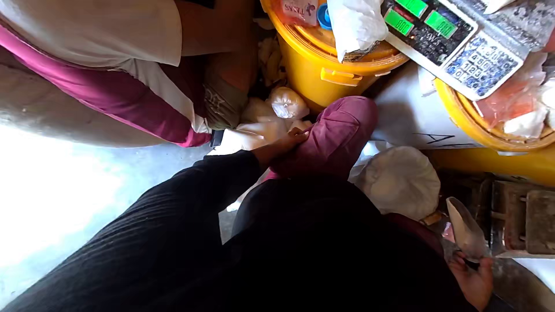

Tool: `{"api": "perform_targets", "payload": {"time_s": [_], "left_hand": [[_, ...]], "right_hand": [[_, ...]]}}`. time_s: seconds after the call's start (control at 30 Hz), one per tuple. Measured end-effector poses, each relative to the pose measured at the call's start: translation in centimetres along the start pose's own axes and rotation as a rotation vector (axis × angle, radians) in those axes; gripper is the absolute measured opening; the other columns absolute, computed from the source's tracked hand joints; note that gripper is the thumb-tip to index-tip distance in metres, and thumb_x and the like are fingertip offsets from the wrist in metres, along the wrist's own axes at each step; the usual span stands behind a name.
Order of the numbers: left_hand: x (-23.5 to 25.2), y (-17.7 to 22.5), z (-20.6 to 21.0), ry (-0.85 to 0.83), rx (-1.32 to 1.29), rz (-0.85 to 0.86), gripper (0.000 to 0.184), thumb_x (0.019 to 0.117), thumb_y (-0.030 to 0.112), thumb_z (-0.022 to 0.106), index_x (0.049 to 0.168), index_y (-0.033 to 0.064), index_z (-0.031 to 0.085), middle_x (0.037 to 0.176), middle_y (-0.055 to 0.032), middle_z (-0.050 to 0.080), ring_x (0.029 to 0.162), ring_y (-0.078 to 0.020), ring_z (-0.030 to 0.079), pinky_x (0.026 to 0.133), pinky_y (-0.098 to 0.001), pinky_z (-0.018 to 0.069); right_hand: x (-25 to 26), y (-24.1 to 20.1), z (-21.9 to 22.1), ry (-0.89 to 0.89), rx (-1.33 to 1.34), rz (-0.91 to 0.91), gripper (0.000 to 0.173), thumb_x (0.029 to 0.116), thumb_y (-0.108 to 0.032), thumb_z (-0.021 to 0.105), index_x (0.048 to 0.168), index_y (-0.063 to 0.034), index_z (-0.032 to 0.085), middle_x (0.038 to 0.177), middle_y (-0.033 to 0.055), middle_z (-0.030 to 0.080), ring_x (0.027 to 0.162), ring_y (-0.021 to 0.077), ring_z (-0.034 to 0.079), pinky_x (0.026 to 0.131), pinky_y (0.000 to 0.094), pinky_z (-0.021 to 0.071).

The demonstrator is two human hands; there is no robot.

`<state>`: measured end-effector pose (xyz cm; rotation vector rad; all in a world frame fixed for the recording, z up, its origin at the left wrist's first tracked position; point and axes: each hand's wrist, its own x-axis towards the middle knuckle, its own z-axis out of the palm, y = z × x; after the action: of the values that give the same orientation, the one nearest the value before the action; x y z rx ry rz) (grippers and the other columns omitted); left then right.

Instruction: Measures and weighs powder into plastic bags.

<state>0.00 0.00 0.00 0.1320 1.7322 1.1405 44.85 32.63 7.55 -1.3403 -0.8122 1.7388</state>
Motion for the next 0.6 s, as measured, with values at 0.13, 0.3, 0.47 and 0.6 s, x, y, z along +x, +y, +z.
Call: {"api": "perform_targets", "payload": {"time_s": [0.13, 0.3, 0.47, 0.6], "left_hand": [[-0.7, 0.4, 0.2, -0.032, 0.055, 0.024, 0.049, 0.1125, 0.034, 0.035, 0.154, 0.0077, 0.035, 0.139, -0.0240, 0.055, 0.122, -0.0305, 0.058, 0.103, -0.0490, 0.0461], [-6.8, -1.1, -0.6, -0.149, -0.054, -0.144, 0.069, 0.1098, 0.051, 0.030, 0.165, 0.0155, 0.009, 0.161, -0.0200, 0.036, 0.144, -0.0322, 0.043, 0.116, -0.0522, 0.0356], [-12.8, -0.1, -0.6, -0.203, 0.255, -0.326, 0.070, 0.1103, 0.028, 0.043, 0.165, 0.0149, 0.002, 0.160, -0.0204, 0.034, 0.143, -0.0289, 0.040, 0.117, -0.0475, 0.0319], [-12.7, -2.8, -0.5, -0.047, 0.357, -0.294, 0.057, 0.1068, 0.037, 0.053, 0.149, 0.0002, 0.042, 0.139, -0.0261, 0.057, 0.131, -0.0377, 0.054, 0.111, -0.0550, 0.0390]], "right_hand": [[-0.3, 0.2, 0.7, 0.009, -0.003, 0.026, 0.045, 0.1124, -0.041, 0.022, 0.108, -0.0146, 0.058, 0.076, -0.0048, 0.070, 0.059, 0.0023, 0.066, 0.057, 0.0144, 0.0549], [-1.1, 0.4, 1.1, 0.076, -0.030, 0.034, 0.045, 0.1125, -0.042, 0.022, 0.107, -0.0152, 0.058, 0.076, -0.0055, 0.070, 0.059, 0.0010, 0.065, 0.057, 0.0138, 0.0543], [-1.0, 0.6, 0.3, 0.104, 0.013, 0.046, 0.041, 0.1129, -0.038, 0.024, 0.108, -0.0151, 0.057, 0.080, -0.0048, 0.070, 0.061, 0.0018, 0.067, 0.058, 0.0134, 0.0546], [-0.2, 1.0, 0.3, 0.094, 0.036, 0.045, 0.040, 0.1128, -0.039, 0.025, 0.108, -0.0155, 0.057, 0.080, -0.0039, 0.070, 0.061, 0.0023, 0.066, 0.057, 0.0138, 0.0541]]}}
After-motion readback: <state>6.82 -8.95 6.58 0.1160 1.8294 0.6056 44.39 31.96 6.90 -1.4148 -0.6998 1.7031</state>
